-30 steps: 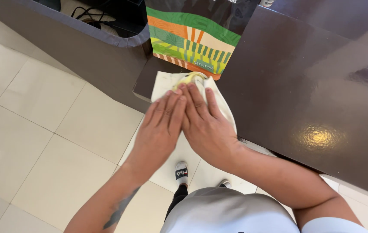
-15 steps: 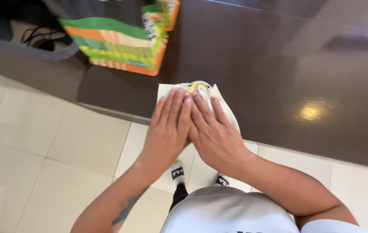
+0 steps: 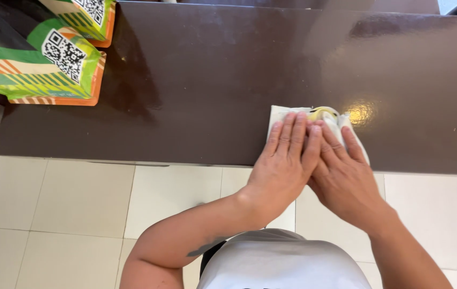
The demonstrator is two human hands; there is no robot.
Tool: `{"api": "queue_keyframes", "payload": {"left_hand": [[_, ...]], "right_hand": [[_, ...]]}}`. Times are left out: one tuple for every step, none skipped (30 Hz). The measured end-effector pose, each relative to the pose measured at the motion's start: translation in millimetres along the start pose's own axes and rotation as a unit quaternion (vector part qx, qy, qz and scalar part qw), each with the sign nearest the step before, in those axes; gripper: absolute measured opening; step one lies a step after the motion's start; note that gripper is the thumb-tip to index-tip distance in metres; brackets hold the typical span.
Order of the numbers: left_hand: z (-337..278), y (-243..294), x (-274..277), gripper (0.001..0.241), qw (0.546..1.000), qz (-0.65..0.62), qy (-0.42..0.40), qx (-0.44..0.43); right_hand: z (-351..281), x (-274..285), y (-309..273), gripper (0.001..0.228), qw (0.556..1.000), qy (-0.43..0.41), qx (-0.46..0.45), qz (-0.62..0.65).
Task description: Wiping and cleaning various counter surfaces and equipment in a service area.
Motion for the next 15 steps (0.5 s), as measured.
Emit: {"api": "queue_keyframes", "payload": {"left_hand": [[2.1, 3.4, -1.1, 0.075, 1.0, -0.001, -0.002, 0.0], [4.8, 5.5, -2.1, 0.076, 1.0, 0.013, -0.007, -0.002], [7.0, 6.9, -2.5, 0.076, 1.0, 0.026, -0.013, -0.004], [6.1, 5.7, -2.9, 0.076, 1.0, 0.027, -0.012, -0.004], [4.7, 4.0, -1.9, 0.076, 1.0, 0.022, -0.004, -0.007], [2.9, 1.6, -0.5, 0.075, 1.0, 0.015, 0.004, -0.008], [0.7, -1.8, 2.3, 0.075, 1.0, 0.016, 0.004, -0.008], [-2.0, -4.9, 3.7, 0.075, 1.0, 0.018, -0.003, -0.009], [-4.9, -8.3, 5.3, 0.075, 1.0, 0.02, -0.011, -0.009], [-9.7, -14.0, 7.1, 0.075, 1.0, 0.021, -0.011, -0.011], [-14.5, -20.9, 10.1, 0.074, 1.0, 0.01, -0.003, -0.005], [-20.0, -27.5, 13.0, 0.072, 1.0, 0.0, 0.005, 0.001], [-25.7, -35.4, 18.4, 0.072, 1.0, 0.002, 0.005, 0.0], [-31.7, -45.2, 23.8, 0.077, 1.0, -0.004, 0.004, 0.005], [-38.0, -55.5, 29.3, 0.083, 1.0, -0.01, 0.003, 0.011]], "right_hand": [[-1.9, 1.7, 1.5, 0.066, 1.0, -0.001, -0.001, 0.001], [-2.1, 4.1, 3.2, 0.064, 1.0, 0.002, -0.003, 0.0], [-1.8, 6.9, 4.1, 0.061, 1.0, 0.004, -0.004, -0.002], [-2.2, 5.8, 3.3, 0.061, 1.0, 0.006, -0.004, -0.002], [-1.9, 3.6, 2.4, 0.065, 1.0, -0.005, -0.011, 0.002], [-1.0, 1.5, 1.0, 0.068, 1.0, -0.016, -0.016, 0.007], [1.8, 1.4, -2.6, 0.068, 1.0, -0.015, -0.016, 0.007], [4.1, 0.8, -6.3, 0.071, 1.0, -0.016, -0.017, 0.004], [6.6, 0.2, -10.3, 0.073, 1.0, -0.017, -0.019, 0.001], [11.6, -0.6, -15.7, 0.073, 1.0, -0.016, -0.02, 0.0], [16.9, -1.8, -21.9, 0.072, 1.0, -0.018, -0.016, 0.001], [21.6, -3.2, -28.6, 0.072, 1.0, -0.021, -0.012, 0.003], [28.5, -3.8, -34.8, 0.072, 1.0, -0.019, -0.013, 0.003], [36.6, -4.8, -43.1, 0.072, 1.0, -0.018, 0.002, 0.011], [45.1, -5.8, -51.9, 0.072, 1.0, -0.016, 0.016, 0.019]]}}
Point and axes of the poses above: each hand's wrist, its own z-axis towards the middle knuckle, its own x-axis out of the back of the hand, y = z × x, the point moved 6 cm from there along z, towards the middle knuckle, and after that the axes turned 5 degrees about -z, right-handed, at the moved point
